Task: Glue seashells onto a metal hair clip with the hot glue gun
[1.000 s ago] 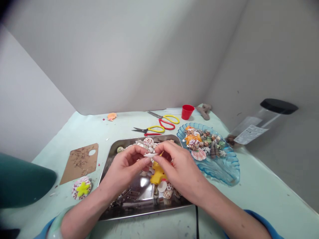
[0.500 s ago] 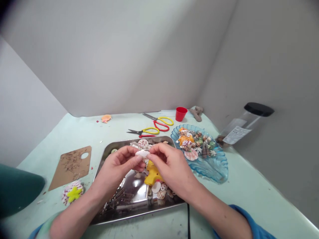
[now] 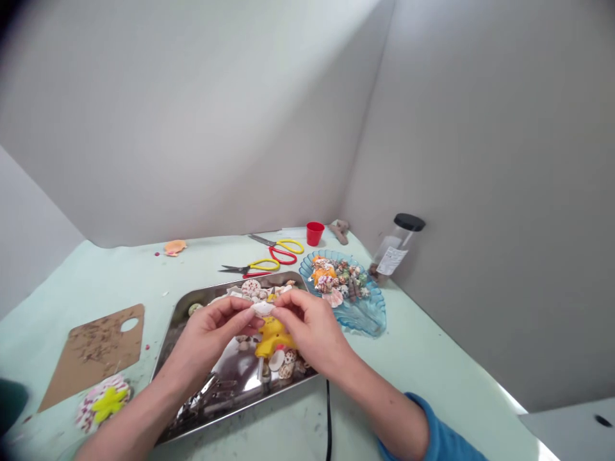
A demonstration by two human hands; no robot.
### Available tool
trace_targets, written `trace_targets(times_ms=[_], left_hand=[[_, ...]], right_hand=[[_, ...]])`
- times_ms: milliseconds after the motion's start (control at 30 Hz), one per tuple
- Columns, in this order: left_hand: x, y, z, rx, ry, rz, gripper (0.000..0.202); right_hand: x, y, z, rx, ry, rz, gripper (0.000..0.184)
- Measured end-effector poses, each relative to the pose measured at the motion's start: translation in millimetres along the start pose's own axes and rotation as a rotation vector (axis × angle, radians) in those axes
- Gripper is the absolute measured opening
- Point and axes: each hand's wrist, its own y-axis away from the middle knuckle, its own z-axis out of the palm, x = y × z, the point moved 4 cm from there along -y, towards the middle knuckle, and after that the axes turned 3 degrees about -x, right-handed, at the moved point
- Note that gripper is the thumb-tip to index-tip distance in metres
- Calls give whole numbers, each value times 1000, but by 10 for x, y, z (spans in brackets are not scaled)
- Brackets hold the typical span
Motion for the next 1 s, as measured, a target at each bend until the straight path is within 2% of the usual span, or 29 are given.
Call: trace_targets(times_ms=[67, 267, 367, 533, 633, 800, 1000], left_hand=[[14, 9, -17, 36, -13, 10, 22], [54, 11, -43, 78, -15, 26, 27], [64, 14, -45, 87, -25, 24, 27], [62, 18, -43, 81, -36, 20, 25], [56, 12, -41, 60, -59, 32, 24], [56, -3, -37, 60, -83, 35, 22], [54, -10, -27, 51, -99, 18, 23]], right_hand=[[45, 38, -164, 54, 8, 31, 15], [230, 171, -868, 267, 123, 155, 23], [365, 210, -1042, 247, 193, 224, 21], [633, 128, -996, 112, 257, 292, 18], [775, 21, -934, 80, 294, 301, 17], [909, -94, -897, 91, 423, 309, 18], [916, -50, -865, 139, 587, 319, 19]])
